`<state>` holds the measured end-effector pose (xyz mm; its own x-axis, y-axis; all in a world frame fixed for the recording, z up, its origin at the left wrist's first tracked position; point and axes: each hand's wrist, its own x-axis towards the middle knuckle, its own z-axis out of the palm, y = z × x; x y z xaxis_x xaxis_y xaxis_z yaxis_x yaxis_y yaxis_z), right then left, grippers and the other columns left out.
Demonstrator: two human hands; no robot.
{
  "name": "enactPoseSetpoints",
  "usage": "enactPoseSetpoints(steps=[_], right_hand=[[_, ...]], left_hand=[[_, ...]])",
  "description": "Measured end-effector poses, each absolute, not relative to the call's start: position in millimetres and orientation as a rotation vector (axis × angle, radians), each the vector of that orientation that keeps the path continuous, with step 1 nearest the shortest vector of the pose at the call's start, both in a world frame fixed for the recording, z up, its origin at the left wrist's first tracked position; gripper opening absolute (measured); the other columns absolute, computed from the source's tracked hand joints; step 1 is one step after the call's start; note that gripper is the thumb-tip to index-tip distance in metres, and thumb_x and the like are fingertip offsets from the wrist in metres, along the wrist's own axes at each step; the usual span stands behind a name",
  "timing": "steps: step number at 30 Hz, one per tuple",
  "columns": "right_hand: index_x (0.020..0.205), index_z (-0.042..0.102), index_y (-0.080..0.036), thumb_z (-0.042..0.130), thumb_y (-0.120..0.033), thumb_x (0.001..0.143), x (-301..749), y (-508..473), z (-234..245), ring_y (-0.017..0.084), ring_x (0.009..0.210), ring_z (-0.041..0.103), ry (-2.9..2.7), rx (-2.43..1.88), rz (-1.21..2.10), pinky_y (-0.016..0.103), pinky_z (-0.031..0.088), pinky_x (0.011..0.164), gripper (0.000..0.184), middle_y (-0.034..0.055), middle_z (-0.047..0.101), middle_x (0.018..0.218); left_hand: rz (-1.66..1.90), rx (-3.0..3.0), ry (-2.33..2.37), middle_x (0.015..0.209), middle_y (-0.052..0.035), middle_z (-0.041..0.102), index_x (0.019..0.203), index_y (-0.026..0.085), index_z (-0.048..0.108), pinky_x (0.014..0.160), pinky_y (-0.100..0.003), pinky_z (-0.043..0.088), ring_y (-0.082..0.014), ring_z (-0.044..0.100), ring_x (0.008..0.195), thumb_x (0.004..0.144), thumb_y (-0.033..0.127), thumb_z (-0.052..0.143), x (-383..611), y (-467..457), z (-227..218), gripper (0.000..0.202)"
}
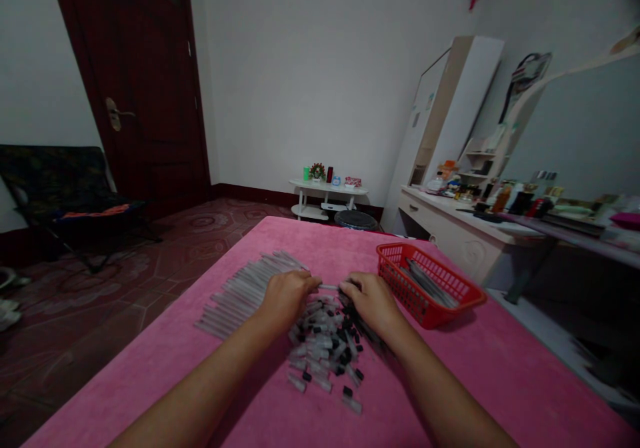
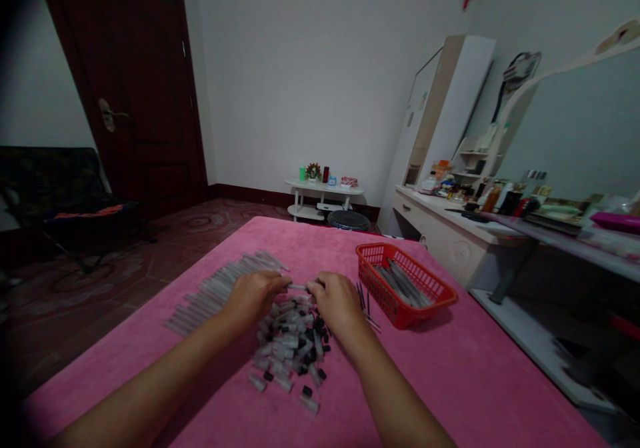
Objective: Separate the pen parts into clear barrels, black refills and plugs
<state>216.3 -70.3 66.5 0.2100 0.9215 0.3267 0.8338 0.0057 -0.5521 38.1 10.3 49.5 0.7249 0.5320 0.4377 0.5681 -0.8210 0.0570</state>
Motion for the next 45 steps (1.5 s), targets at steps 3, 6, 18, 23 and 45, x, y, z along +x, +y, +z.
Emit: enactPoseSetpoints(steps=[3,6,18,23,45], right_hand=[[0.078,0.068,-0.020,0.062,-0.027,0.073,217.1,-70.4,66.8,0.016,0.071,0.061,-1.627,-1.804,0.190,0.023,0.037,0.062,0.011,0.0027,0.070,0.077],[0.082,0.070,-0.019,0.061,-0.035,0.075,217.8,-71.0,67.4,0.017,0.072,0.061,-1.628,-1.829,0.194,0.023,0.037,0.060,0.019,0.0041,0.070,0.078],[0.065,0.067,-0.018,0.055,-0.035,0.080,220.5,-70.5,64.0,0.015,0.064,0.059,-1.703,-1.848,0.219,0.023,0.035,0.056,0.025,0.0034,0.068,0.065],[0.074,0.071,-0.020,0.061,-0.025,0.074,221.9,-72.0,65.7,0.016,0.069,0.062,-1.701,-1.825,0.282,0.023,0.038,0.059,0.012,0.0027,0.071,0.073],[0.055,0.065,-0.017,0.051,-0.033,0.083,219.4,-74.9,73.1,0.014,0.055,0.057,-1.753,-1.961,0.311,0.023,0.032,0.053,0.034,0.0037,0.066,0.056]], left_hand=[[-0.673,-2.849,-0.901,0.084,-0.0003,0.068,0.097,0.026,0.066,0.056,-0.026,0.032,-0.0183,0.062,0.077,0.083,0.021,0.052,38.0,10.5,48.2,0.020],[-0.681,-2.854,-0.905,0.084,-0.0005,0.069,0.097,0.026,0.066,0.057,-0.026,0.033,-0.0184,0.062,0.077,0.082,0.020,0.053,37.9,11.0,47.3,0.021],[-0.635,-2.874,-0.880,0.080,-0.0023,0.067,0.091,0.024,0.066,0.058,-0.025,0.033,-0.0168,0.062,0.075,0.083,0.019,0.050,38.0,9.9,46.7,0.018],[-0.565,-2.891,-0.866,0.080,-0.0028,0.067,0.092,0.024,0.066,0.058,-0.024,0.033,-0.0175,0.062,0.075,0.084,0.021,0.049,37.6,8.7,50.1,0.019],[-0.483,-2.924,-0.833,0.084,-0.0052,0.069,0.094,0.024,0.068,0.061,-0.025,0.038,-0.0200,0.064,0.081,0.081,0.017,0.049,38.1,7.5,56.4,0.023]])
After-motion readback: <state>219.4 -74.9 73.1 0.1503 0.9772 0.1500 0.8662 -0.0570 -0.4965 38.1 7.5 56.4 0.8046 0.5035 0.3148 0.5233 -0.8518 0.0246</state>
